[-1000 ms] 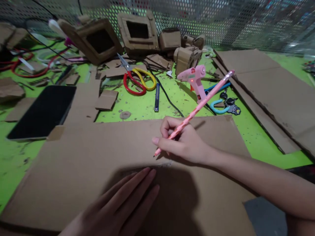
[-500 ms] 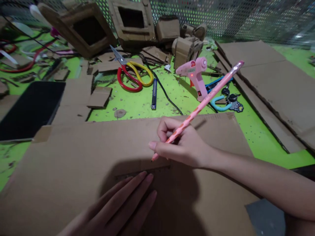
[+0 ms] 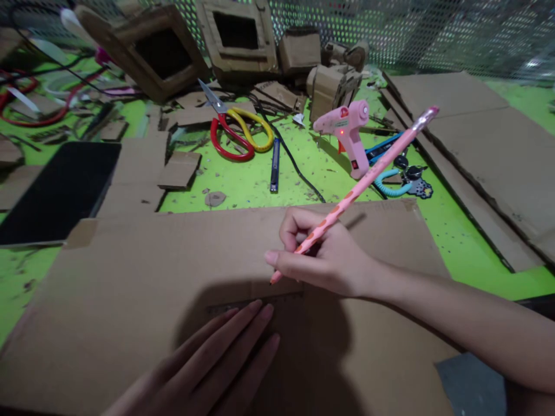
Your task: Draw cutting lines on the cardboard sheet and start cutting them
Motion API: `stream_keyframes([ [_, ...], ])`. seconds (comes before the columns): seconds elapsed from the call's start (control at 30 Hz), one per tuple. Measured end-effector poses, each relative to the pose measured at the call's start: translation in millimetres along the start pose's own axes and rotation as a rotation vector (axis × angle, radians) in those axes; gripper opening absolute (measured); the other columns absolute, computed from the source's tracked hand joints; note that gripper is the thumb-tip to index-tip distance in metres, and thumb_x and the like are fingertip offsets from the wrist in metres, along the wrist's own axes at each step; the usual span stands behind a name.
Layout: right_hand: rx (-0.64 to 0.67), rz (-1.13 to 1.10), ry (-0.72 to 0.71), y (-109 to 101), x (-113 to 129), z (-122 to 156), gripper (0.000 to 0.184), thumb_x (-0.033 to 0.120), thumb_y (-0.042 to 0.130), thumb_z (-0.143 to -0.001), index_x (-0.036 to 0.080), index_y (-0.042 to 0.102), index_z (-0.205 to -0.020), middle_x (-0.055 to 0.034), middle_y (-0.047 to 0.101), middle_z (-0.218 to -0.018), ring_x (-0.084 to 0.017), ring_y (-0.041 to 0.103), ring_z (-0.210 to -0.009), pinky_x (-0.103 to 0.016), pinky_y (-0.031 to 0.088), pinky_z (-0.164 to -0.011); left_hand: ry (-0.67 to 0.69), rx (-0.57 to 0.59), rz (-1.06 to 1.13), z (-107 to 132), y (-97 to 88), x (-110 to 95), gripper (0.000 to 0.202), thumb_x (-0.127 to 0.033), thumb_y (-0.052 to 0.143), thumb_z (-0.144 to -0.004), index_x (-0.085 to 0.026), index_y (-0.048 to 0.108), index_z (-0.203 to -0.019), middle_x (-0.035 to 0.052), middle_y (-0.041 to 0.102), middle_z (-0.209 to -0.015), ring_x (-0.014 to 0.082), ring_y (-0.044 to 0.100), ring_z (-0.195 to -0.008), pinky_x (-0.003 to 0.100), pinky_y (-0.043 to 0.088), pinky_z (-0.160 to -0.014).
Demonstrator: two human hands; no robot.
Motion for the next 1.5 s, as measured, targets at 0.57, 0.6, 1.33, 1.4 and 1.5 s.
stream_keyframes([
  [0.57,-0.005,-0.017,0.039,-0.2,-3.1,0.9,0.038,0.040,0.074,-0.071,0.021,0.042,-0.062,0.0050,0.048,-0.048,-0.009,0.053,-0.045,-0.019,0.041,-0.042,-0.011,-0.009,-0.013,-5.2,-6.2,5.1,0.038,-0.023,0.035,-0.093,-0.014,0.054,-0.125,0.0086,0.061,-0.128,0.0230,0.053,-0.119,0.039,0.030,-0.105],
  [0.6,-0.005,-0.018,0.041,-0.3,-3.5,1.0,0.038,0.039,0.074,-0.071,0.021,0.042,-0.062,0.0050,0.048,-0.048,-0.009,0.053,-0.045,-0.019,0.041,-0.042,-0.014,-0.011,-0.011,-5.1,-6.4,5.1,0.038,-0.023,0.035,-0.093,-0.014,0.054,-0.125,0.0085,0.060,-0.128,0.0231,0.052,-0.119,0.039,0.030,-0.105],
  [1.33,0.012,-0.004,0.044,0.3,-4.5,1.3,0.037,0.036,0.074,-0.071,0.021,0.041,-0.063,0.0050,0.049,-0.050,-0.010,0.055,-0.048,-0.019,0.043,-0.044,0.012,-0.016,-0.006,-4.9,-9.4,3.5,0.038,-0.022,0.035,-0.093,-0.013,0.054,-0.125,0.0090,0.061,-0.127,0.0231,0.053,-0.118,0.038,0.032,-0.103],
  [1.4,0.017,0.005,0.038,0.5,-3.8,1.1,0.037,0.035,0.074,-0.071,0.021,0.041,-0.062,0.0052,0.049,-0.050,-0.010,0.056,-0.048,-0.018,0.042,-0.044,0.015,-0.016,-0.010,-4.7,-9.2,3.4,0.039,-0.021,0.033,-0.093,-0.013,0.054,-0.124,0.0087,0.061,-0.127,0.0232,0.053,-0.118,0.038,0.032,-0.103],
  [1.5,0.020,0.013,0.037,0.5,-3.2,0.6,0.036,0.034,0.073,-0.071,0.021,0.041,-0.062,0.0053,0.049,-0.050,-0.010,0.057,-0.049,-0.018,0.041,-0.044,0.001,-0.011,-0.007,-4.7,-7.8,4.8,0.039,-0.021,0.033,-0.093,-0.014,0.055,-0.124,0.0074,0.062,-0.126,0.0228,0.053,-0.118,0.038,0.032,-0.103],
])
Point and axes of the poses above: each hand's wrist, its own z-axis away from the middle knuckle, its own y-axis out of the palm, x = y × z, the point moved 10 cm from there along -z, towards the middle knuckle
